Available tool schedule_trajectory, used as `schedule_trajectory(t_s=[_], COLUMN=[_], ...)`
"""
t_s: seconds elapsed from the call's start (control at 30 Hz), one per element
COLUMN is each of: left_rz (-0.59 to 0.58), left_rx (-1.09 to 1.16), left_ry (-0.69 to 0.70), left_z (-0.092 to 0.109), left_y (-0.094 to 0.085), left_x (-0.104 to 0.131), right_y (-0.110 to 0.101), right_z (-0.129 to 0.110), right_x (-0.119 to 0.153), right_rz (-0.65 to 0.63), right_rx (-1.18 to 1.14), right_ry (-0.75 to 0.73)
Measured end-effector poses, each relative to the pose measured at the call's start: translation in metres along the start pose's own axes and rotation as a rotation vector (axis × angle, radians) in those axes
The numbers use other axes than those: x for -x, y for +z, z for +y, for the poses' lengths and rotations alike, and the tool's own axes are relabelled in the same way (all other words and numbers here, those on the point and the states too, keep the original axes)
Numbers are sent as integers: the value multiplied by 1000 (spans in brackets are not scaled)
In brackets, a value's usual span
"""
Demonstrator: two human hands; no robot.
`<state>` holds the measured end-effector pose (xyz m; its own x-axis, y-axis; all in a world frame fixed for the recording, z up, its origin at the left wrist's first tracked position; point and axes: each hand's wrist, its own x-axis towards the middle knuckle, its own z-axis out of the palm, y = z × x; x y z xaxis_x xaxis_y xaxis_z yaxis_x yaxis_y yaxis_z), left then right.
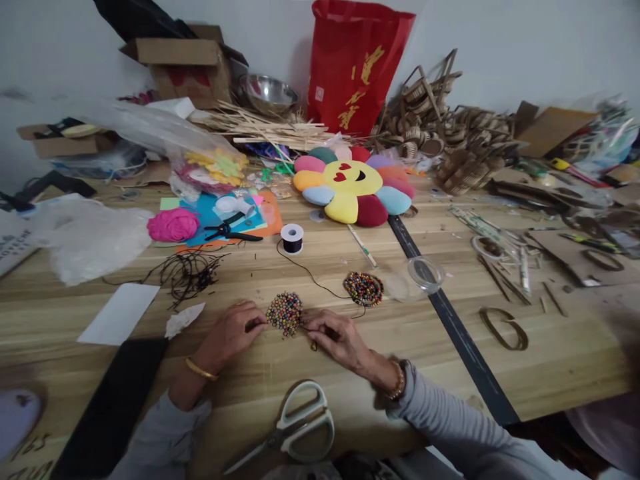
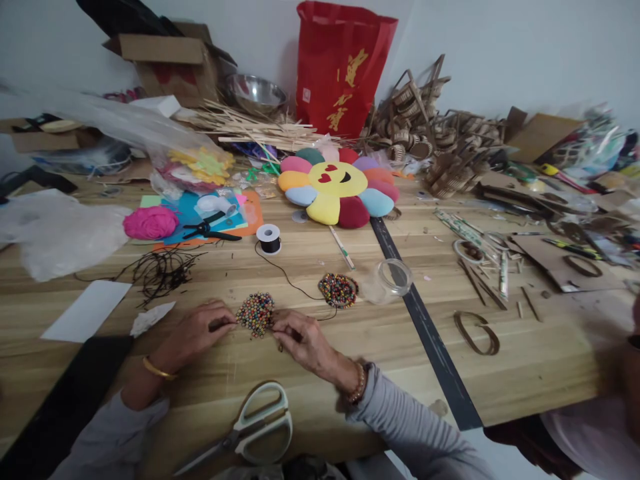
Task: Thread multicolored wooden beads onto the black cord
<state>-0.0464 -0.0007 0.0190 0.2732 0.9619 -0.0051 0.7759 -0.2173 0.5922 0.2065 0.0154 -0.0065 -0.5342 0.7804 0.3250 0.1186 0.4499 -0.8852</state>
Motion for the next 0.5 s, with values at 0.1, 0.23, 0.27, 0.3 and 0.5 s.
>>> schedule_trajectory(t_s=[0.1, 0.23, 0.27, 0.3, 0.5], left_rz=[31, 91, 97, 95, 34], left_rx=[67, 255, 297, 338, 553], left_ry=[-11, -5, 3, 10, -28], left_z=[1, 7, 10, 12, 18], left_y=[0, 5, 7, 10, 26], left_x=[1, 3, 3, 3, 1], right_y=[0, 1, 2, 2, 8], right_z=[-1, -3, -3, -3, -4], right_x=[1, 1, 1, 0, 0], right_rz=[-23, -60, -64, -63, -42], right_rx=[5, 27, 29, 31, 75], right_ry=[-11, -34, -44, -54, -80])
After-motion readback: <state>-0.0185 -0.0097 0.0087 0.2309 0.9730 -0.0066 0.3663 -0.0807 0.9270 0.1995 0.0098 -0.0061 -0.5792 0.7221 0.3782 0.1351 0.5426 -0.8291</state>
